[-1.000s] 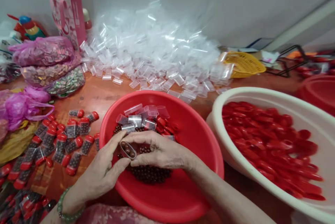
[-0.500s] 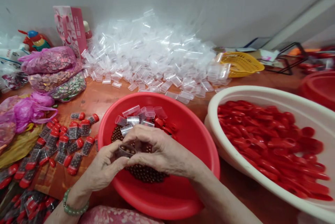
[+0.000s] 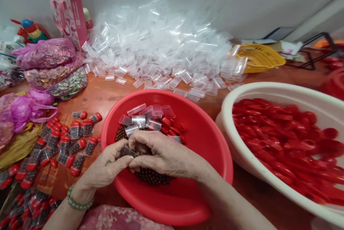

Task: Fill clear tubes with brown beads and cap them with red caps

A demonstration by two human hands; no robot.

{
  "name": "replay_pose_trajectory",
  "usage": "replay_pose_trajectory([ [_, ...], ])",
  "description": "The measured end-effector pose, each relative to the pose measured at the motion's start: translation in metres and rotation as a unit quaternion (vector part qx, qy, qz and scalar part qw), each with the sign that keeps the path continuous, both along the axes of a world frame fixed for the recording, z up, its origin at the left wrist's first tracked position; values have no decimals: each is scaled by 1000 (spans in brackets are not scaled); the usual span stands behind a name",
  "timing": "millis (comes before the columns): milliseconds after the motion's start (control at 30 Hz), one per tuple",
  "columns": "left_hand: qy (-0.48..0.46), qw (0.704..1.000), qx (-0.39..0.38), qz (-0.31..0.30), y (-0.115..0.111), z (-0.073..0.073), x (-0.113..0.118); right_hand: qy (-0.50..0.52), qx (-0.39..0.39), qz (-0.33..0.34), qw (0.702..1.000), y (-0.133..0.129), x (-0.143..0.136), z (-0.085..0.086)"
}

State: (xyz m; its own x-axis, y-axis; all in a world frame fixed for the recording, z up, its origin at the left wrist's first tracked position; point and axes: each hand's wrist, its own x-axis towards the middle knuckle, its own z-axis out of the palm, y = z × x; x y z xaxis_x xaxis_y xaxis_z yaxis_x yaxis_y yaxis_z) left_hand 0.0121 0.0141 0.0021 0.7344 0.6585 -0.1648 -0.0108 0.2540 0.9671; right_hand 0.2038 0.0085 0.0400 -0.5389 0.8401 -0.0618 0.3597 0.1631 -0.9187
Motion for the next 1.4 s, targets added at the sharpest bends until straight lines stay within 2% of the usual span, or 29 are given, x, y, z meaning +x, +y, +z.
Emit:
replay_pose_trajectory([
  [100,-16,1000,-20,3,1,0,1,7,-9,-7,1000,0,0,0],
  [200,-56,995,-73,28,2,2,0,60,-30,-56,996,-3,2,-2],
  [267,-66,994,-78,36,2,5,-1,93,-51,-79,991,-8,5,-4],
  [433,8,1000,20,15,4,14,-1,114,-30,-118,986,-19,13,-8],
  [567,59,989,131,19,12,22,2,95,4,-192,977,-24,26,-12],
  [633,64,986,151,6,16,24,3,24,42,-233,971,-25,40,-16],
  [700,65,987,145,-13,19,23,4,-86,62,-240,965,-27,57,-23],
  [767,65,987,144,-15,21,21,5,-214,61,-207,953,-30,72,-32],
  [833,67,984,166,-6,21,18,7,-337,56,-157,927,-33,82,-43],
  [933,80,976,201,-7,19,16,10,-445,49,-108,888,-35,86,-61],
  [1100,80,984,158,11,20,17,12,-504,45,-117,855,-31,82,-85],
  [1200,79,990,116,32,23,15,12,-517,43,-123,846,-27,81,-93],
  [1300,52,997,35,49,23,12,11,-517,48,-130,845,-24,82,-97],
  [1400,-10,997,-65,47,22,11,10,-509,60,-149,846,-23,86,-94],
])
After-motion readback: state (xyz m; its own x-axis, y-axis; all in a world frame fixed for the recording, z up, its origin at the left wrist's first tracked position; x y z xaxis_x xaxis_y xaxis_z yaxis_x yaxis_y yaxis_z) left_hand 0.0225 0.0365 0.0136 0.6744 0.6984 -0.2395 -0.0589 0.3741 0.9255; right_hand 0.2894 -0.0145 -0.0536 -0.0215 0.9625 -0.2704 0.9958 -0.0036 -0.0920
